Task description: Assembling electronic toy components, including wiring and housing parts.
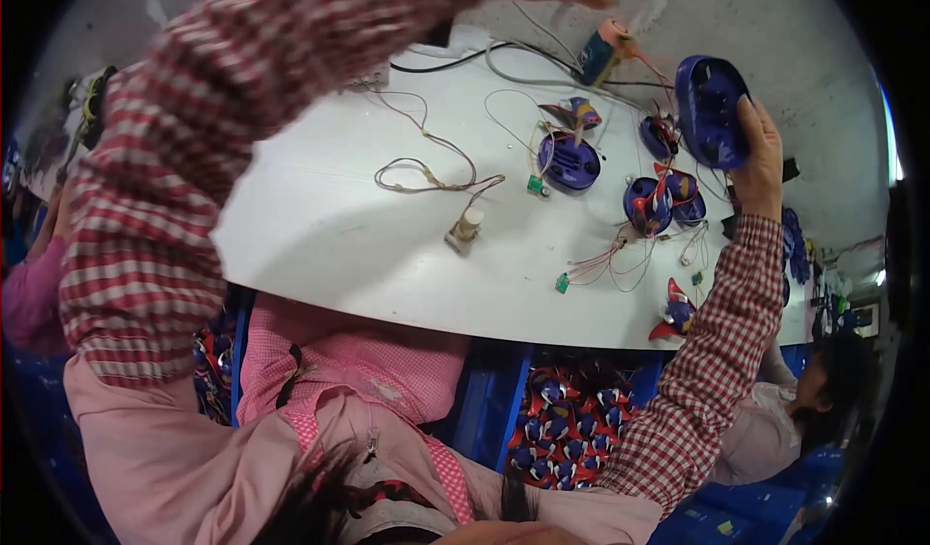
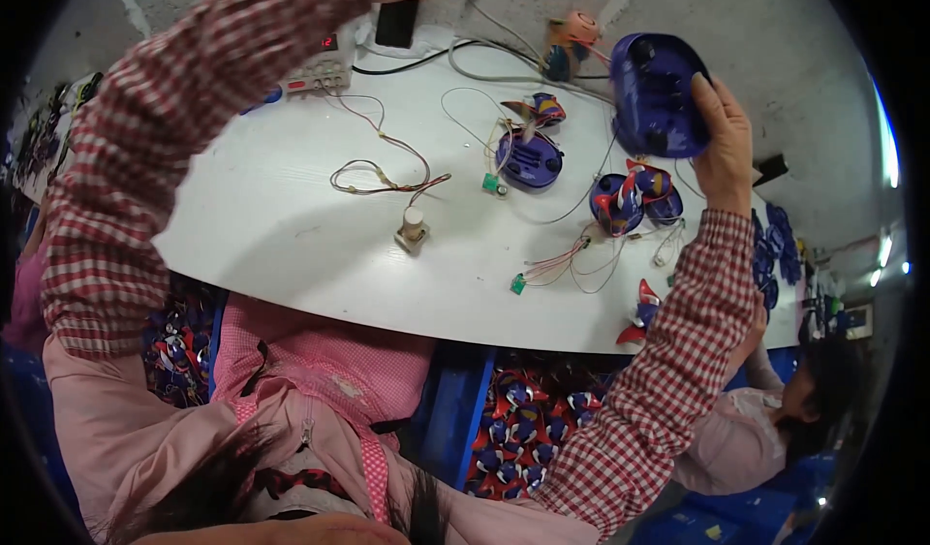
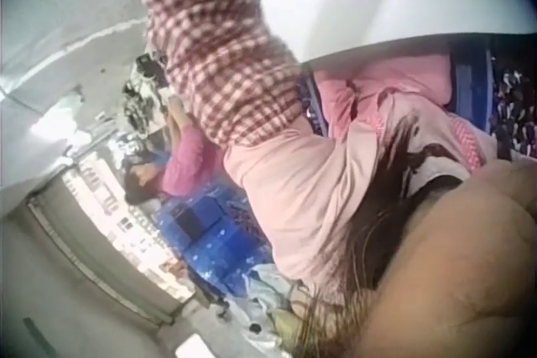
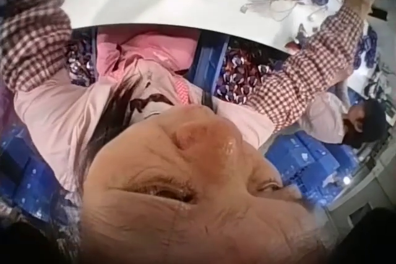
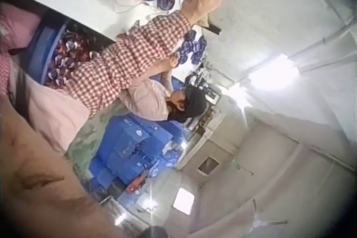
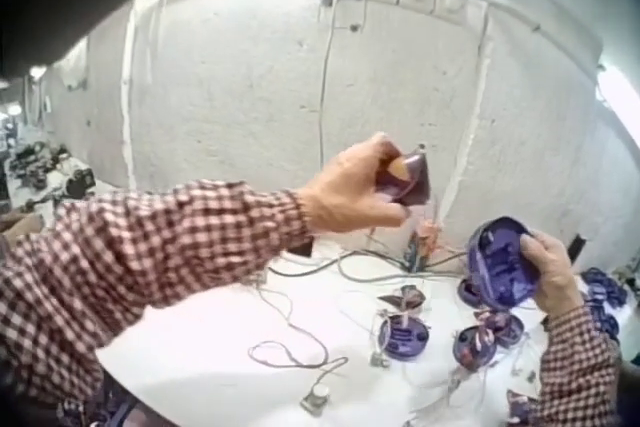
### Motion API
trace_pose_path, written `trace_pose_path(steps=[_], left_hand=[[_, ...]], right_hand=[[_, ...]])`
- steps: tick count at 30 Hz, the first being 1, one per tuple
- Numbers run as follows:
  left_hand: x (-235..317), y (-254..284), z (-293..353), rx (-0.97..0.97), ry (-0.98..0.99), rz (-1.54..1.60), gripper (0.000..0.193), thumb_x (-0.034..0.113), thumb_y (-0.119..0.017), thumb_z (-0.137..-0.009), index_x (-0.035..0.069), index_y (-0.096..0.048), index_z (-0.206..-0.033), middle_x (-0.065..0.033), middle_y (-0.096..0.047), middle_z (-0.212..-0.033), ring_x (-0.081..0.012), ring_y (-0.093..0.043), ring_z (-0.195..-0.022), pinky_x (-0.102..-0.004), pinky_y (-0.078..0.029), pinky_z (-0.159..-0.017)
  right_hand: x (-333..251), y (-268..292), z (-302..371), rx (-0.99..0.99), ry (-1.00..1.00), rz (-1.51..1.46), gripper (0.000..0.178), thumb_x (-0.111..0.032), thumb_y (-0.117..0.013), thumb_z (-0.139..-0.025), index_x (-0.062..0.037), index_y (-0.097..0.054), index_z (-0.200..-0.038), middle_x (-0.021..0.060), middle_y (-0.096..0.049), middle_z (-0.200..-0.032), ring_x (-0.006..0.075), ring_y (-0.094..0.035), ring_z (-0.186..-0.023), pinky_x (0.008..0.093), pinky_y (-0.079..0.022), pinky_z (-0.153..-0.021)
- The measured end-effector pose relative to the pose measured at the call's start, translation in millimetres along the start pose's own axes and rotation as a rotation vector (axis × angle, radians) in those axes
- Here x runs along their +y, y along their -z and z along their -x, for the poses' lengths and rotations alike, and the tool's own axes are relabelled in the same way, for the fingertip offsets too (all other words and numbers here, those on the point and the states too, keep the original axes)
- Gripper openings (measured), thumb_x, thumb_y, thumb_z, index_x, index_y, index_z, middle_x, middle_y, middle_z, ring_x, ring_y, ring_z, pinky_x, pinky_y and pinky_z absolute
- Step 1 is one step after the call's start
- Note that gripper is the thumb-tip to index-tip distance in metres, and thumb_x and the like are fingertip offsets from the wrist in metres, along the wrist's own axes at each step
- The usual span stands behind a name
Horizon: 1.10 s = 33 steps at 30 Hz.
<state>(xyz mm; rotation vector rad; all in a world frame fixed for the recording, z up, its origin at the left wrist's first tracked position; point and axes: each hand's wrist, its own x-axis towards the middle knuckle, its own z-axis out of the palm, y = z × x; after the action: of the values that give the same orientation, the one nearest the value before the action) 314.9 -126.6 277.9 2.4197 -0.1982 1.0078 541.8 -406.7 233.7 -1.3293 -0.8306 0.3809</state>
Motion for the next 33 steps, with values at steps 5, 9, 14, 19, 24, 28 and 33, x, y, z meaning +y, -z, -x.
trace_pose_path(steps=[5,9,14,19,24,28,33], left_hand=[[25,121,82,-0.031,-0.052,0.113,0.047,0.014,-0.071,-0.069,-0.001,-0.047,-0.107,-0.0142,-0.052,-0.097,-0.0189,-0.057,-0.088,-0.0277,-0.051,-0.074],[49,183,148,-0.231,0.058,-0.148,0.050,0.013,-0.073,-0.066,-0.001,-0.046,-0.106,-0.0141,-0.050,-0.097,-0.0221,-0.055,-0.090,-0.0323,-0.050,-0.078],[51,237,257,-0.387,0.008,-0.498,0.054,0.014,-0.071,-0.063,0.002,-0.047,-0.110,-0.0156,-0.049,-0.102,-0.0287,-0.049,-0.101,-0.0378,-0.041,-0.089],[34,236,371,-0.396,0.186,-0.376,0.058,0.008,-0.068,-0.056,0.002,-0.047,-0.110,-0.0132,-0.048,-0.107,-0.0284,-0.046,-0.102,-0.0361,-0.038,-0.092],[9,213,433,-0.359,0.385,-0.243,0.056,0.007,-0.066,-0.057,0.000,-0.047,-0.110,-0.0132,-0.048,-0.106,-0.0275,-0.045,-0.102,-0.0338,-0.040,-0.092],[-6,203,452,-0.309,0.467,-0.227,0.055,0.007,-0.066,-0.058,0.000,-0.047,-0.110,-0.0128,-0.048,-0.107,-0.0282,-0.045,-0.103,-0.0330,-0.040,-0.092],[-43,180,453,-0.201,0.427,-0.290,0.056,0.010,-0.067,-0.059,0.001,-0.047,-0.110,-0.0128,-0.049,-0.108,-0.0292,-0.046,-0.103,-0.0338,-0.040,-0.093]], right_hand=[[-33,-92,57,-0.397,-0.013,-0.103,0.033,-0.023,-0.055,-0.092,0.0016,-0.054,-0.115,0.0111,-0.062,-0.106,0.0185,-0.063,-0.093,0.0313,-0.053,-0.080],[-27,-153,107,-0.561,-0.021,-0.090,0.034,-0.026,-0.056,-0.091,0.0023,-0.057,-0.110,0.0114,-0.060,-0.103,0.0181,-0.060,-0.090,0.0300,-0.050,-0.077],[13,-206,133,-0.855,-0.033,-0.130,0.033,-0.029,-0.059,-0.088,0.0023,-0.061,-0.099,0.0100,-0.052,-0.102,0.0190,-0.053,-0.085,0.0297,-0.044,-0.072],[70,-272,155,-0.975,-0.020,-0.547,0.031,-0.029,-0.059,-0.088,0.0013,-0.063,-0.090,0.0089,-0.046,-0.099,0.0196,-0.049,-0.074,0.0304,-0.040,-0.062],[117,-319,183,-1.067,-0.112,-0.864,0.031,-0.031,-0.060,-0.088,0.0002,-0.063,-0.087,0.0076,-0.045,-0.097,0.0182,-0.045,-0.066,0.0307,-0.035,-0.057],[140,-338,208,-0.863,-0.125,-0.973,0.032,-0.031,-0.060,-0.088,0.0003,-0.062,-0.084,0.0074,-0.045,-0.095,0.0164,-0.042,-0.060,0.0297,-0.031,-0.051],[156,-342,221,-0.808,-0.278,-0.880,0.033,-0.030,-0.057,-0.090,0.0023,-0.060,-0.084,0.0080,-0.045,-0.094,0.0154,-0.041,-0.057,0.0263,-0.031,-0.047]])
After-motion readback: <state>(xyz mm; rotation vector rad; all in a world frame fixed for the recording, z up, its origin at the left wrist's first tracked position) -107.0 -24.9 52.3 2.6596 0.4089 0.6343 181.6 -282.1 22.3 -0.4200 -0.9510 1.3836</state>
